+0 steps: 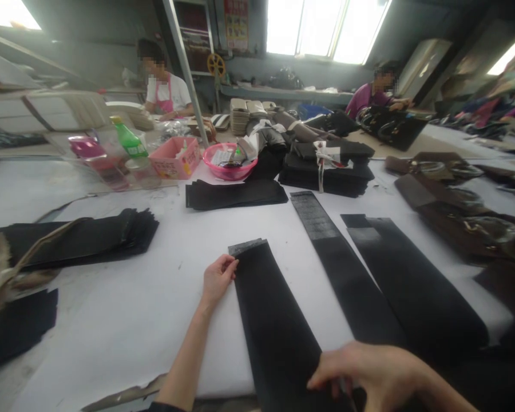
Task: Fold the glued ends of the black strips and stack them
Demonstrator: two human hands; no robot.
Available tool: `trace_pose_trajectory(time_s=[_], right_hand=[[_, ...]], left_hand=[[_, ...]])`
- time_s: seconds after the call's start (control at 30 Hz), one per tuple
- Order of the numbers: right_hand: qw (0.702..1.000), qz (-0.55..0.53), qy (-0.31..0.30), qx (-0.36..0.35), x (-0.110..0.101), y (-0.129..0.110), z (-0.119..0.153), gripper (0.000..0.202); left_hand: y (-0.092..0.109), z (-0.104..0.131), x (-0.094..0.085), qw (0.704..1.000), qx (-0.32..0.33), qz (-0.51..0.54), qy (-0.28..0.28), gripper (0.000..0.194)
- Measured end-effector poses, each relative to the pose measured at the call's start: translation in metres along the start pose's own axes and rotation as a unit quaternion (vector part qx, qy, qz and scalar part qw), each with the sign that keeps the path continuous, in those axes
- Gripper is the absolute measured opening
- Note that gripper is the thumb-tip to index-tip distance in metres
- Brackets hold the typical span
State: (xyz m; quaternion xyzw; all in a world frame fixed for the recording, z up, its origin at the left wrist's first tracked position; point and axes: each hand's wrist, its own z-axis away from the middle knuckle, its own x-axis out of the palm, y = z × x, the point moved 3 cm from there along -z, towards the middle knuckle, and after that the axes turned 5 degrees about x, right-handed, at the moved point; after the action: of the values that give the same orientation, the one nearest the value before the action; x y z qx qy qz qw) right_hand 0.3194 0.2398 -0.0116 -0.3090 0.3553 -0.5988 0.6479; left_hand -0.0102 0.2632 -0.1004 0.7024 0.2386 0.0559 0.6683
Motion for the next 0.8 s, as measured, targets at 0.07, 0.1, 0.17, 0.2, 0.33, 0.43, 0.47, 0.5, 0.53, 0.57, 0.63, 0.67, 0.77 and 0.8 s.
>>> trace_pose_trajectory(time_s=[0.07, 0.1, 0.17, 0.2, 0.33, 0.43, 0.47, 0.5, 0.53, 0.57, 0.63, 0.67, 0.77, 0.8], right_hand=[[0.986, -0.088, 0.138, 0.025, -0.032, -0.001, -0.017, 0.047], [0.969, -0.117, 0.216, 0.028, -0.048, -0.003, -0.028, 0.044], [0.926, -0.115, 0.36, 0.009, -0.078, -0.006, -0.054, 0.037], [0.903, -0.084, 0.422, -0.01, -0.091, -0.008, -0.067, 0.032], [0.838, 0.001, 0.545, -0.042, -0.13, -0.008, -0.121, 0.042], [0.826, 0.004, 0.563, -0.026, -0.143, -0.004, -0.149, 0.034], [0.826, 0.016, 0.564, -0.017, -0.145, -0.004, -0.154, 0.028], [0.827, 0.031, 0.562, -0.009, -0.146, -0.005, -0.158, 0.022], [0.829, 0.043, 0.558, -0.006, -0.146, -0.005, -0.16, 0.024], [0.831, 0.049, 0.553, -0.009, -0.145, -0.006, -0.162, 0.029], [0.834, 0.047, 0.548, -0.026, -0.144, -0.008, -0.163, 0.037], [0.835, 0.041, 0.547, -0.037, -0.143, -0.008, -0.163, 0.038], [0.844, 0.036, 0.533, -0.046, -0.14, -0.009, -0.168, 0.038], [0.847, 0.041, 0.528, -0.042, -0.14, -0.009, -0.171, 0.038]], left_hand=[[0.0, 0.0, 0.001, 1.0, 0.0, 0.003, -0.001, 0.025], [0.0, 0.0, 0.001, 1.0, -0.001, 0.004, -0.002, 0.025], [0.0, 0.0, 0.001, 1.0, -0.003, 0.008, -0.004, 0.025], [0.0, 0.0, 0.001, 1.0, -0.004, 0.01, -0.004, 0.025], [0.001, 0.0, 0.001, 1.0, -0.01, 0.017, -0.006, 0.023], [0.003, 0.0, -0.001, 1.0, -0.017, 0.021, -0.004, 0.022], [0.004, 0.0, -0.001, 1.0, -0.019, 0.023, -0.002, 0.022], [0.006, -0.001, -0.002, 0.999, -0.021, 0.025, 0.001, 0.021], [0.007, -0.001, -0.002, 0.999, -0.022, 0.025, 0.005, 0.021], [0.008, -0.001, -0.003, 0.999, -0.023, 0.025, 0.011, 0.021], [0.01, -0.002, -0.004, 0.999, -0.024, 0.025, 0.024, 0.021], [0.011, -0.003, -0.004, 0.999, -0.028, 0.03, 0.029, 0.022], [0.013, -0.005, -0.003, 0.994, -0.077, 0.071, 0.029, 0.026], [0.013, -0.006, -0.002, 0.99, -0.105, 0.091, 0.026, 0.028]])
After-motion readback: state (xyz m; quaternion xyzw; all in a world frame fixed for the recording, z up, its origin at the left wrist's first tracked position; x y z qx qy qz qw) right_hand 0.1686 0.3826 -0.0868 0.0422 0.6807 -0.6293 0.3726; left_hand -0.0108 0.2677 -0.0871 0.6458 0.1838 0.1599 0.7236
